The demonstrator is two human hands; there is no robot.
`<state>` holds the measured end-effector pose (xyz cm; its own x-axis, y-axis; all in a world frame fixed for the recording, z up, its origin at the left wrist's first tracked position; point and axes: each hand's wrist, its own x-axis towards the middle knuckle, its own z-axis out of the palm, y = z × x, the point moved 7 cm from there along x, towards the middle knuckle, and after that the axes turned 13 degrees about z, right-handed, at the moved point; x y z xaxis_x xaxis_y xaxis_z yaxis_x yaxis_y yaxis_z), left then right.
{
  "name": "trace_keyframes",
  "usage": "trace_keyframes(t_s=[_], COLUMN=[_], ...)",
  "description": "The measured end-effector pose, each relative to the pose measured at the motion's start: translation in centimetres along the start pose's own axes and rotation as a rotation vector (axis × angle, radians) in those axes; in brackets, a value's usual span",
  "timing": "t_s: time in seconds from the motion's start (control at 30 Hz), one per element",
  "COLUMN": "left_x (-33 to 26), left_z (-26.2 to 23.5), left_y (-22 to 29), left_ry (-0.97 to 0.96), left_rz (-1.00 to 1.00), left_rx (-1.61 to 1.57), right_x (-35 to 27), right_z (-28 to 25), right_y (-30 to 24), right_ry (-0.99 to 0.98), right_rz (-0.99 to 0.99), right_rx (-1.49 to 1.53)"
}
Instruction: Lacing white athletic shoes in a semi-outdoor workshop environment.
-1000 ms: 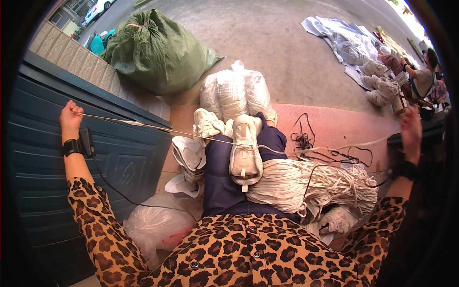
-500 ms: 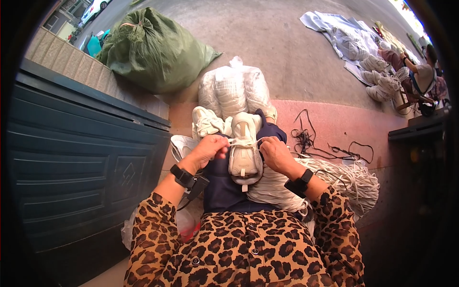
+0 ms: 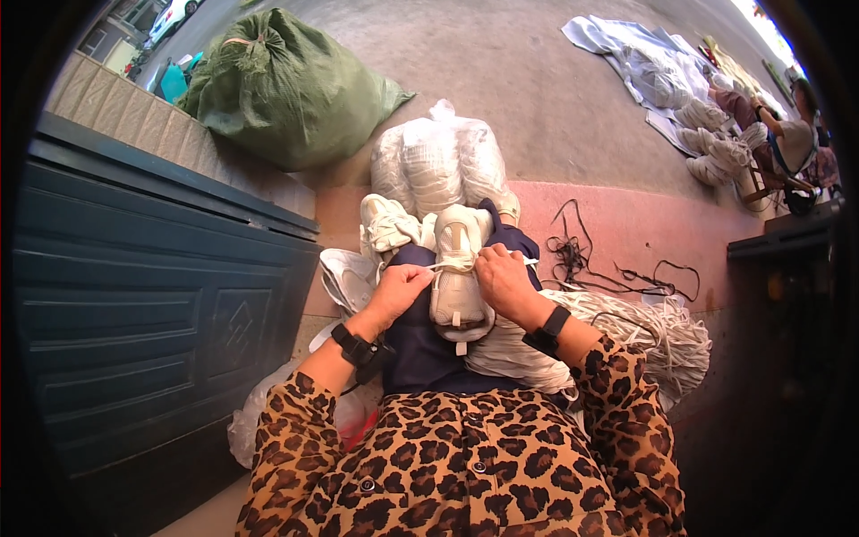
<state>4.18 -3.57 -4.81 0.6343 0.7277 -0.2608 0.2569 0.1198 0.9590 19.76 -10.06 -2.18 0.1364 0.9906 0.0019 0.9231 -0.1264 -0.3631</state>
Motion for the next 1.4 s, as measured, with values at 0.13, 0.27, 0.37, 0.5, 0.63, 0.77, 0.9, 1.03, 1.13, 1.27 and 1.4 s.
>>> trace_keyframes(t_s=[0.13, 0.27, 0.37, 0.5, 0.63, 0.77, 0.9, 1.03, 1.13, 1.27, 1.4], left_x=[-0.3, -0.3, 0.0, 0.4, 0.7, 0.4, 0.4, 0.3, -0.6, -2.0, -1.1], left_z=[-0.8, -0.8, -0.5, 0.0, 0.2, 0.4, 0.7, 0.6, 0.9, 2.8, 1.3], left_y=[0.2, 0.8, 1.4, 2.0, 1.9, 2.3, 1.7, 3.2, 4.9, 5.9, 4.0], left_ry=[0.082, 0.139, 0.187, 0.184, 0.179, 0.203, 0.146, 0.222, 0.242, 0.131, 0.125], left_rz=[0.070, 0.110, 0.194, 0.291, 0.293, 0.331, 0.267, 0.344, 0.532, 0.480, 0.450], left_rx=[0.211, 0.496, 0.628, 0.756, 0.713, 0.726, 0.733, 0.818, 1.038, 1.131, 0.910], right_x=[-0.5, -0.3, -0.1, -0.1, -0.4, -0.4, -0.4, -0.5, -0.8, -1.8, -2.0], right_z=[-1.1, -1.3, -1.5, -1.4, -0.8, -0.7, -0.3, 0.0, -0.5, -1.5, -1.5], right_y=[0.3, 0.6, 0.5, 0.8, 1.2, 1.3, 1.5, 1.7, 1.3, 0.2, 0.3], right_ry=[0.054, 0.097, 0.098, 0.076, 0.098, 0.091, 0.056, 0.041, 0.031, 0.056, 0.116], right_rz=[0.045, 0.122, 0.140, 0.167, 0.164, 0.183, 0.200, 0.206, 0.215, 0.233, 0.229], right_rx=[0.009, 0.031, 0.006, 0.028, 0.041, 0.086, 0.147, 0.145, 0.152, 0.196, 0.313])
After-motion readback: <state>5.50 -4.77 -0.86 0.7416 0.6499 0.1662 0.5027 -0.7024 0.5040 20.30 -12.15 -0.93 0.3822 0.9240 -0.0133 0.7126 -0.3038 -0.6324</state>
